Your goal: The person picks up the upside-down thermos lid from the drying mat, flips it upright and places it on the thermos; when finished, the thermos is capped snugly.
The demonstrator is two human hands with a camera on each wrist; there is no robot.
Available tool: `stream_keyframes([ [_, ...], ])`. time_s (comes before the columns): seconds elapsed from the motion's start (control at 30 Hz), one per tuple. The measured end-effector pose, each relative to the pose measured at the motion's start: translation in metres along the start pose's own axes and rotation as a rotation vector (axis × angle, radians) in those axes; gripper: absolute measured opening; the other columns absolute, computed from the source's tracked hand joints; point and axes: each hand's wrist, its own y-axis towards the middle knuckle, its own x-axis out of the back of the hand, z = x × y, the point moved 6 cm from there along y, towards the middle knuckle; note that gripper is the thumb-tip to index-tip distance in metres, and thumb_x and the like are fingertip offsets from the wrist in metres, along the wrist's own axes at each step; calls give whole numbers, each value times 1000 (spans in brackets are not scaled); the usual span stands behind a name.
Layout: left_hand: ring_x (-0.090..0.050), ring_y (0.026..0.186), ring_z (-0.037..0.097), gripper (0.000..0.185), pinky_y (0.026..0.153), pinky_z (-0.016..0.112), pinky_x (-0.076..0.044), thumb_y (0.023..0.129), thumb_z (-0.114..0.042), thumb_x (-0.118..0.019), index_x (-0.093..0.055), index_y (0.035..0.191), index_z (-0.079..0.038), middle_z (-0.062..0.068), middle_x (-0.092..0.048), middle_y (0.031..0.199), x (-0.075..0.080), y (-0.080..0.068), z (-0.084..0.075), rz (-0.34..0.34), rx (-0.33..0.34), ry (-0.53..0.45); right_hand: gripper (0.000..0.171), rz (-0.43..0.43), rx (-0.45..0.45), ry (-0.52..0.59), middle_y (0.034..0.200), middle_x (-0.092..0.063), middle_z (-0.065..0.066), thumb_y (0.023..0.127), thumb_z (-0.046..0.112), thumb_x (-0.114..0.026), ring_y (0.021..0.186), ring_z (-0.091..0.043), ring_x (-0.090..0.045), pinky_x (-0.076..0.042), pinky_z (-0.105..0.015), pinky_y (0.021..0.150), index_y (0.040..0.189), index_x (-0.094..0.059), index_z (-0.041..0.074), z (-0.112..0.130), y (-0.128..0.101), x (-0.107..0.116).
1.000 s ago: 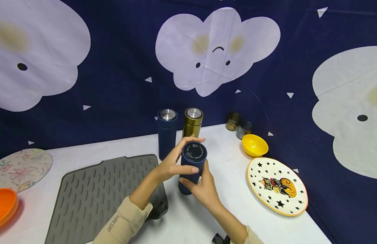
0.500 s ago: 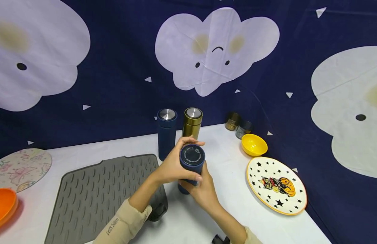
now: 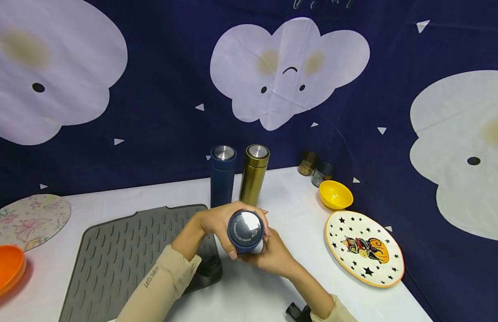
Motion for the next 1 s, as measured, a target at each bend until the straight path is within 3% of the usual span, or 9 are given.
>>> stream_keyframes([
  [0.07, -61, 114, 21, 71, 123, 49, -17, 58, 1, -85, -52, 120, 14, 32, -60, 117, 1, -4, 0, -32, 9, 16, 70, -4, -1, 2, 127, -65, -6, 70, 8, -86, 120, -17, -57, -45, -41, 104, 132, -54, 9, -1, 1, -1],
  [0.1, -60, 118, 23, 73, 122, 50, -20, 61, 0, -85, -51, 124, 13, 34, -58, 122, 2, -7, 0, -80, 22, 25, 71, -11, -4, 2, 127, -65, -5, 69, 9, -87, 120, -18, -58, -46, -42, 104, 133, -54, 10, -2, 1, 0],
  [0.23, -47, 135, 24, 78, 119, 47, -30, 74, -9, -85, -47, 142, -3, 18, -52, 143, 5, -36, 2, -452, 153, 113, 73, -110, -29, -4, 127, -65, -10, 69, 8, -87, 119, -27, -60, -45, -50, 103, 133, -53, 6, -9, 9, 12],
  [0.3, -40, 142, 23, 77, 121, 37, -27, 79, -11, -82, -44, 146, -10, 9, -48, 149, 3, -58, 2, -631, 216, 146, 73, -205, -96, 8, 125, -65, -15, 68, 6, -87, 116, -32, -62, -46, -51, 101, 132, -52, 3, -17, 18, 29],
  [0.37, -35, 146, 23, 76, 120, 28, -26, 81, -10, -81, -43, 147, -11, 7, -45, 152, -2, -78, 2, -736, 244, 179, 75, -312, -184, 27, 126, -63, -19, 68, 5, -87, 116, -36, -61, -45, -52, 103, 133, -49, 1, -29, 32, 52],
  [0.5, -41, 142, 19, 72, 115, 17, -30, 82, -8, -79, -45, 146, -9, 13, -46, 151, -13, -112, 2, -827, 253, 271, 82, -456, -329, 9, 134, -57, -21, 70, 8, -86, 123, -38, -56, -43, -50, 107, 139, -42, 4, -60, 64, 96],
  [0.63, -41, 142, 18, 69, 112, 12, -29, 84, -11, -78, -46, 145, -13, 11, -46, 151, -22, -137, 3, -901, 301, 372, 85, -482, -391, -51, 138, -55, -21, 72, 12, -84, 128, -38, -53, -41, -50, 110, 144, -37, 7, -91, 86, 118],
  [0.83, -36, 142, 40, 64, 114, 18, -30, 87, -13, -75, -46, 144, -10, 16, -45, 151, -23, -148, 3, -935, 331, 439, 86, -482, -476, -66, 143, -51, -22, 76, 16, -81, 131, -40, -50, -38, -51, 112, 146, -32, 7, -119, 89, 134],
  [1.0, -35, 144, 37, 67, 117, 37, -29, 87, -17, -77, -45, 146, -9, 13, -44, 152, -14, -149, 1, -947, 366, 475, 93, -438, -509, -50, 150, -44, -21, 79, 22, -80, 137, -40, -44, -33, -52, 115, 153, -23, 11, -120, 91, 136],
])
